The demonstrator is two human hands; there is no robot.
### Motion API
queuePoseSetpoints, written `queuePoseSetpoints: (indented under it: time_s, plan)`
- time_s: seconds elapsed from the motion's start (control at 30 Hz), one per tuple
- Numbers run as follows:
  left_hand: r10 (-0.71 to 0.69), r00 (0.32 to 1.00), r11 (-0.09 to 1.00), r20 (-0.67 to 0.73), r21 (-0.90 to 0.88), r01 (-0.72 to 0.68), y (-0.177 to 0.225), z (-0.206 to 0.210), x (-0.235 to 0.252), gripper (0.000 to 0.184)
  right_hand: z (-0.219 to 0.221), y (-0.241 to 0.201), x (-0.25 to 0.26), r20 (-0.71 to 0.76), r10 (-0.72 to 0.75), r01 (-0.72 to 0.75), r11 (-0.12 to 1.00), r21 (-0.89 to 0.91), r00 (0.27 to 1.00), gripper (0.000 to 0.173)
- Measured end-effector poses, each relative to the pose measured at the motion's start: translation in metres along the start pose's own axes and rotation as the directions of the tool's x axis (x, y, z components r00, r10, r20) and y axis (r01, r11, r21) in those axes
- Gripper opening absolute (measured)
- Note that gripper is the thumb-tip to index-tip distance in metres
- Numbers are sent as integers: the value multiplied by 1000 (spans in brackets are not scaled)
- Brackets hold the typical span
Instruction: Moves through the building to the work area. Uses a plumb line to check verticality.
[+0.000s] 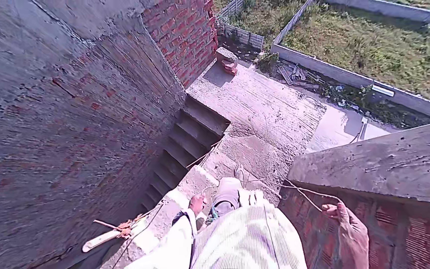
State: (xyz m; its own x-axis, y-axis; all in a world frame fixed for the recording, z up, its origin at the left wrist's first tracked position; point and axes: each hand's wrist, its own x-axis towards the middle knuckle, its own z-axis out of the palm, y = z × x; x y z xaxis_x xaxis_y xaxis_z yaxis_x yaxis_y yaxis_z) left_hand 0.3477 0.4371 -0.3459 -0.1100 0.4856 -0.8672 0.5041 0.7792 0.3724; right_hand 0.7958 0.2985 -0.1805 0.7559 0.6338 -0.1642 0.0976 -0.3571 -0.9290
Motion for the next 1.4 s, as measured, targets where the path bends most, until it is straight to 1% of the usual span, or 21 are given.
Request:
queuePoseSetpoints:
  time_s: [0.1, 0.2, 0.27, 0.3, 0.37, 0.43, 0.47, 0.5, 0.57, 0.63, 0.73, 0.77, 0.83, 0.93, 1.0, 1.07, 1.13, 1.2, 1.27, 1.33, 1.4]
  plan:
    - [-58, 996, 996, 69, 73, 52, 16, 21, 55, 45, 28, 20, 54, -84, 20, -15, 998, 65, 996, 42]
    - [-97, 988, 980, 124, 188, 72, 31, 40, 119, 45, 76, 42, 117, -170, 93, -57, 978, 202, 981, 42]
    - [-128, 980, 959, 151, 270, 83, 50, 50, 164, 45, 114, 40, 168, -207, 127, -71, 963, 261, 970, 42]
    - [-150, 977, 955, 153, 278, 103, 57, 54, 176, 45, 129, 33, 188, -205, 138, -80, 961, 265, 969, 42]
    - [-204, 969, 961, 138, 217, 171, 59, 62, 170, 43, 143, 19, 209, -116, 115, -85, 968, 238, 987, 40]
    - [-145, 984, 984, 101, 116, 133, 90, 65, 181, 42, 162, 4, 253, 2, 7, -7, 970, 244, 1000, 39]
    - [-120, 989, 991, 90, 65, 114, 105, 67, 188, 41, 171, -1, 277, 32, -21, 12, 970, 245, 999, 38]
    - [-111, 990, 994, 82, 21, 110, 118, 71, 198, 41, 180, -3, 300, 44, -27, 16, 970, 243, 999, 38]
    - [-138, 989, 986, 48, -90, 142, 131, 81, 222, 40, 198, -2, 345, 61, -9, -4, 977, 213, 998, 36]
    - [-169, 985, 967, -33, -200, 159, 156, 89, 254, 44, 224, 6, 398, 90, -29, 10, 979, 205, 996, 36]
    - [-145, 965, 957, -217, -277, 81, 179, 111, 313, 49, 269, 24, 473, 164, -78, 43, 977, 210, 983, 36]
    - [-126, 958, 949, -257, -312, 41, 191, 123, 328, 48, 283, 27, 498, 189, -92, 51, 976, 214, 978, 37]
    - [-98, 935, 927, -341, -373, -39, 222, 128, 348, 47, 313, 31, 538, 229, -79, 20, 969, 248, 970, 38]
    - [-66, 933, 899, -353, -427, -98, 256, 143, 348, 45, 318, 25, 573, 303, -44, -34, 968, 249, 952, 39]
    - [-59, 917, 860, -393, -487, -153, 282, 139, 360, 44, 332, 21, 606, 370, -45, -52, 967, 248, 928, 40]
    - [-116, 900, 802, -421, -574, -165, 302, 134, 371, 42, 351, 28, 644, 443, -26, -73, 976, 205, 896, 38]
    - [-164, 894, 764, -417, -627, -153, 319, 132, 389, 41, 378, 31, 677, 481, -32, -44, 989, 144, 876, 37]
    - [-144, 893, 763, -426, -622, -174, 328, 131, 424, 42, 420, 28, 703, 497, -66, 30, 996, 81, 865, 38]
    - [-120, 874, 755, -471, -615, -228, 340, 127, 465, 42, 475, 30, 725, 537, -98, 108, 994, 13, 838, 36]
    - [-149, 852, 694, -502, -666, -272, 360, 119, 507, 40, 541, 36, 738, 608, -103, 169, 984, -53, 787, 37]
    - [-177, 835, 588, -522, -736, -336, 384, 105, 544, 38, 618, 40, 740, 702, -89, 203, 976, -80, 707, 36]
